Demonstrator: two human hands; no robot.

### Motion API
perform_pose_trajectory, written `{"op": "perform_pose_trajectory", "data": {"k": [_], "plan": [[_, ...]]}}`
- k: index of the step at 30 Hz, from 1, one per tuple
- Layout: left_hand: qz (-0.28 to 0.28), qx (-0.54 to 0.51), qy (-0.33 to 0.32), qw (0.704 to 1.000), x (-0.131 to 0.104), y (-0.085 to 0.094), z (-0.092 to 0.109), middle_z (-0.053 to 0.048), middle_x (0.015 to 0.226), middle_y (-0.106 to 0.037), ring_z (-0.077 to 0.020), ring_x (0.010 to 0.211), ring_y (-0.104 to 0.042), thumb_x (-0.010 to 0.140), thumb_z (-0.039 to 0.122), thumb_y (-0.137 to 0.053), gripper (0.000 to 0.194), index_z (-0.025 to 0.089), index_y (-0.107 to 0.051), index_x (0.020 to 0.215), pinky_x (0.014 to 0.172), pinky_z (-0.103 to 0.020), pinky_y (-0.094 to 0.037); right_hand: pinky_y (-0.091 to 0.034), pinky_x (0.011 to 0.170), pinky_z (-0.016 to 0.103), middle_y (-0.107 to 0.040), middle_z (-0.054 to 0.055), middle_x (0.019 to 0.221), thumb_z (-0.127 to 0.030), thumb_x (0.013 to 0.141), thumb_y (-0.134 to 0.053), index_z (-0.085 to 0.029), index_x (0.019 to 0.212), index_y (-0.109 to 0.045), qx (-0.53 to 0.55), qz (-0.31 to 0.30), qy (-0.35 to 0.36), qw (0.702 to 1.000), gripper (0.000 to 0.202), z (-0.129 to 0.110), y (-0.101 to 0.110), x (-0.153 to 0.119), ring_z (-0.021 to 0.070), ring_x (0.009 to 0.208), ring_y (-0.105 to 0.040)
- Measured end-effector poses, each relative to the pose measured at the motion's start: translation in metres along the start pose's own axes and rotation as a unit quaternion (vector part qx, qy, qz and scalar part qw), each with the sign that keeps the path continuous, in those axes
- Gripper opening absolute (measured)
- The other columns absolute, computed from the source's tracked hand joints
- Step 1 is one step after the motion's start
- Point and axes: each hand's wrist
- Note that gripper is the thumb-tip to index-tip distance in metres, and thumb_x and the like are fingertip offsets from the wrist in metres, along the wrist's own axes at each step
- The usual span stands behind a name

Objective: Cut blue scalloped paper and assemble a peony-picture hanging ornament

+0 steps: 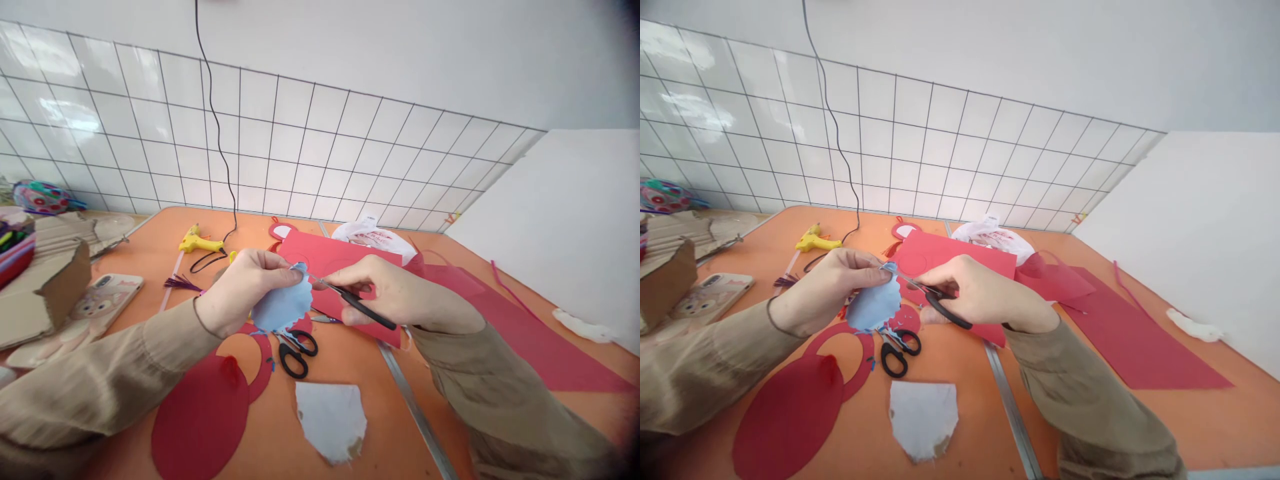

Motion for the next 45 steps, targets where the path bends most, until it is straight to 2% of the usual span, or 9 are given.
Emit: {"op": "perform_pose_trajectory", "data": {"k": [5, 10, 14, 16, 21, 26, 35, 41, 45], "plan": [[0.003, -0.013, 0.007, 1.0, 0.0, -0.002, 0.002, 0.001, 0.042, -0.054, -0.0055, 0.035, -0.042, 0.073, 0.016, -0.07, 0.024, 0.013, -0.067, 0.049, 0.034, -0.016, -0.029, -0.023, 0.05, 0.025, -0.029, -0.006, 0.061, -0.043, 0.079, -0.069, -0.017, 0.068, -0.058, 0.011, 0.005, -0.031, 0.999, 0.031, 0.001, 0.0, -0.001, 0.0097, 0.057, -0.025], [-0.004, -0.024, 0.003, 1.0, 0.0, -0.001, 0.001, 0.001, 0.044, -0.055, -0.0063, 0.035, -0.042, 0.074, 0.016, -0.07, 0.024, 0.013, -0.067, 0.051, 0.035, -0.019, -0.028, -0.024, 0.05, 0.025, -0.029, -0.006, 0.06, -0.033, 0.077, -0.069, -0.017, 0.067, -0.057, 0.052, -0.003, -0.061, 0.997, 0.022, 0.0, -0.001, 0.0, 0.0095, 0.057, -0.026], [-0.009, -0.037, -0.012, 0.999, 0.0, 0.0, -0.001, 0.0, 0.048, -0.059, -0.0066, 0.04, -0.046, 0.073, 0.017, -0.072, 0.021, 0.013, -0.068, 0.053, 0.041, -0.02, -0.033, -0.023, 0.051, 0.024, -0.026, -0.007, 0.06, -0.028, 0.077, -0.068, -0.017, 0.08, -0.063, 0.075, 0.001, -0.07, 0.995, 0.013, -0.002, -0.003, 0.001, 0.0092, 0.057, -0.022], [-0.01, -0.044, -0.017, 0.999, 0.0, 0.0, -0.003, 0.0, 0.049, -0.06, -0.0066, 0.04, -0.046, 0.073, 0.019, -0.073, 0.019, 0.013, -0.069, 0.055, 0.044, -0.021, -0.035, -0.023, 0.051, 0.024, -0.026, -0.007, 0.061, -0.03, 0.078, -0.068, -0.016, 0.083, -0.065, 0.082, 0.003, -0.072, 0.994, 0.015, -0.002, -0.003, 0.001, 0.0094, 0.058, -0.022], [-0.021, -0.085, -0.029, 0.996, -0.001, 0.0, -0.005, -0.001, 0.053, -0.064, -0.0081, 0.046, -0.051, 0.07, 0.021, -0.078, 0.017, 0.015, -0.07, 0.056, 0.048, -0.022, -0.037, -0.025, 0.05, 0.023, -0.029, -0.006, 0.062, -0.039, 0.079, -0.071, -0.016, 0.075, -0.06, 0.116, 0.0, -0.03, 0.993, 0.026, 0.0, -0.003, 0.003, 0.009, 0.058, -0.021], [-0.008, -0.092, -0.025, 0.995, -0.002, -0.001, -0.006, -0.001, 0.054, -0.065, -0.0095, 0.048, -0.052, 0.065, 0.025, -0.083, 0.016, 0.015, -0.073, 0.057, 0.051, -0.024, -0.039, -0.026, 0.05, 0.023, -0.03, -0.006, 0.062, -0.038, 0.077, -0.074, -0.016, 0.073, -0.059, 0.142, -0.001, 0.009, 0.99, 0.027, 0.006, -0.004, 0.005, 0.0091, 0.058, -0.023], [-0.008, -0.112, -0.041, 0.993, -0.001, -0.003, -0.012, -0.001, 0.054, -0.063, -0.0095, 0.047, -0.052, 0.068, 0.027, -0.081, 0.021, 0.014, -0.07, 0.055, 0.048, -0.023, -0.037, -0.03, 0.051, 0.023, -0.038, -0.004, 0.064, -0.049, 0.079, -0.073, -0.015, 0.075, -0.059, 0.164, -0.001, 0.029, 0.986, 0.037, 0.008, -0.005, 0.008, 0.0092, 0.058, -0.03], [0.002, -0.142, -0.043, 0.989, -0.001, -0.006, -0.015, -0.004, 0.063, -0.068, -0.0117, 0.058, -0.059, 0.065, 0.026, -0.083, 0.019, 0.012, -0.072, 0.06, 0.06, -0.024, -0.046, -0.03, 0.052, 0.023, -0.038, -0.004, 0.065, -0.05, 0.08, -0.072, -0.015, 0.074, -0.059, 0.172, 0.0, 0.021, 0.985, 0.038, 0.007, -0.008, 0.009, 0.01, 0.06, -0.031], [0.003, -0.154, -0.054, 0.987, -0.001, -0.007, -0.016, -0.005, 0.066, -0.069, -0.0127, 0.062, -0.06, 0.064, 0.027, -0.085, 0.02, 0.011, -0.072, 0.061, 0.067, -0.026, -0.048, -0.035, 0.057, 0.025, -0.044, -0.001, 0.069, -0.055, 0.079, -0.073, -0.014, 0.077, -0.062, 0.196, 0.0, 0.027, 0.98, 0.042, 0.007, -0.01, 0.01, 0.0117, 0.065, -0.037]]}}
Point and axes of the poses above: each hand's wrist, its own x-axis towards the middle knuckle, its own y-axis out of the back of the hand, z = x × y
